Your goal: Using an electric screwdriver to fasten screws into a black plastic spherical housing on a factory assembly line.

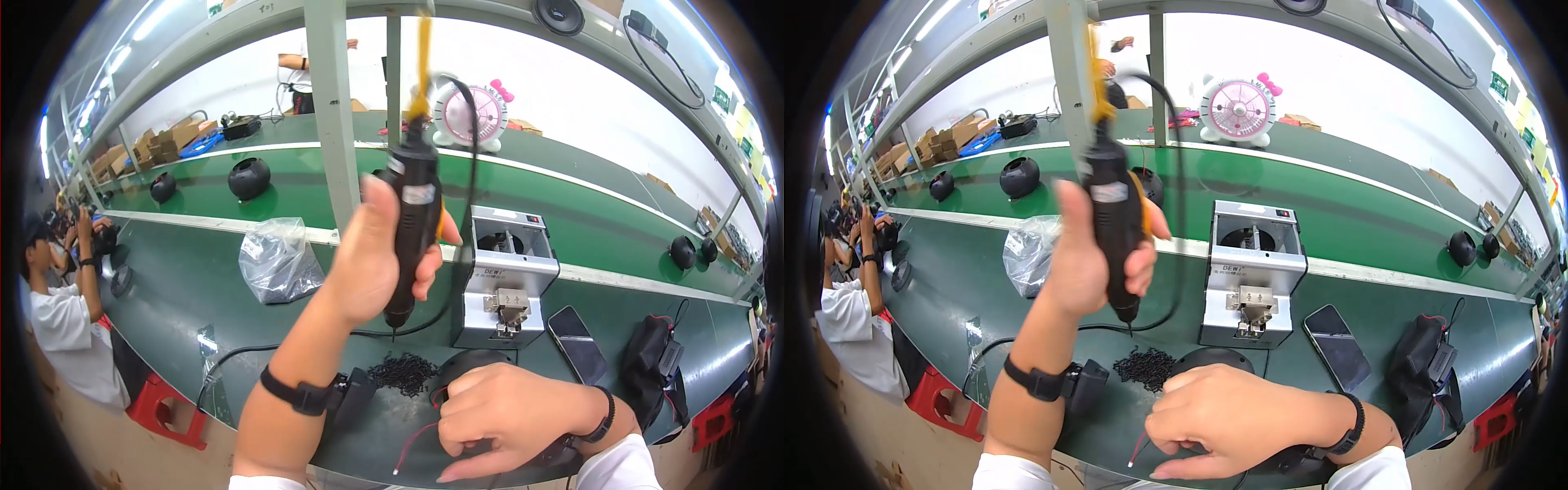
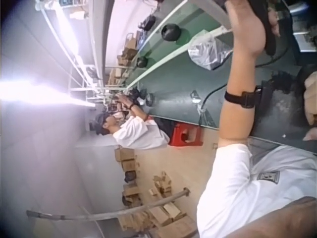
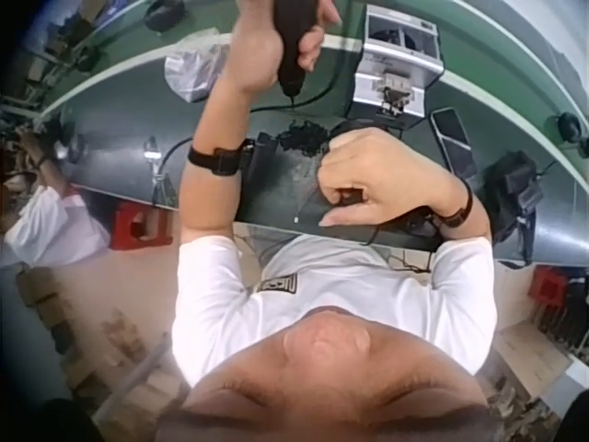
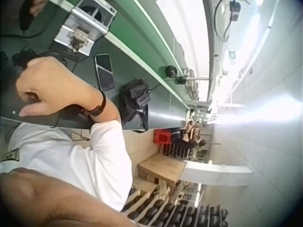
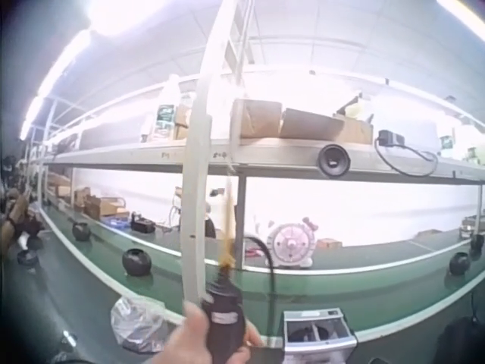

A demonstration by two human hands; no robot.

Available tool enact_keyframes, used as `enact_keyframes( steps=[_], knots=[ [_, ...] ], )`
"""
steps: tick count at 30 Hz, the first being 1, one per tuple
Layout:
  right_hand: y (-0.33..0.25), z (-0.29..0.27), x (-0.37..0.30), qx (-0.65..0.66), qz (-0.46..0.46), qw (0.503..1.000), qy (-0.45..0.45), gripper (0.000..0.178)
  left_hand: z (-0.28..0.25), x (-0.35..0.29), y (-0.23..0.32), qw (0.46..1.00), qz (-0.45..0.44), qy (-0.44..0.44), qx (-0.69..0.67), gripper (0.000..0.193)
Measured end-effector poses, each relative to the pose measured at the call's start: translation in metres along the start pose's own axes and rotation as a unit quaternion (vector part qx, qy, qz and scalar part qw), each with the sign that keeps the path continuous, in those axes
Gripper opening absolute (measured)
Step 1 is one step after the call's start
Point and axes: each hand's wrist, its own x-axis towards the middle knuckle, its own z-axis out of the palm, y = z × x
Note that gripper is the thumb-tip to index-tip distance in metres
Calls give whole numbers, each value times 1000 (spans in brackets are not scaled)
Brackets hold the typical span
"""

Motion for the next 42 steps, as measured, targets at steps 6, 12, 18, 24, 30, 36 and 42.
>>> enact_keyframes(
  steps=[6, 12, 18, 24, 30, 36, 42],
  knots=[
    [-1, -12, -7, 40, 109, 990, 76, 24, -17, 12, -55, 998, -53, 13, 8, 96],
    [3, -18, -8, 53, 195, 970, 135, 19, -19, 10, -58, 994, -100, -23, -24, 97],
    [5, -8, -1, 65, 243, 940, 231, 24, -5, 1, -3, 997, -17, 8, -73, 104],
    [3, 1, 7, -31, 257, 934, 247, 34, 18, -24, 48, 982, 107, 77, -138, 110],
    [1, 8, 10, -108, 236, 936, 238, 30, 27, -40, 64, 970, 169, 45, -171, 105],
    [8, 9, 7, -132, 169, 950, 228, 19, 34, -48, 70, 960, 199, 47, -192, 102],
    [2, 11, 8, -73, 197, 945, 250, 13, 35, -51, 73, 954, 207, 50, -212, 100]
  ],
)
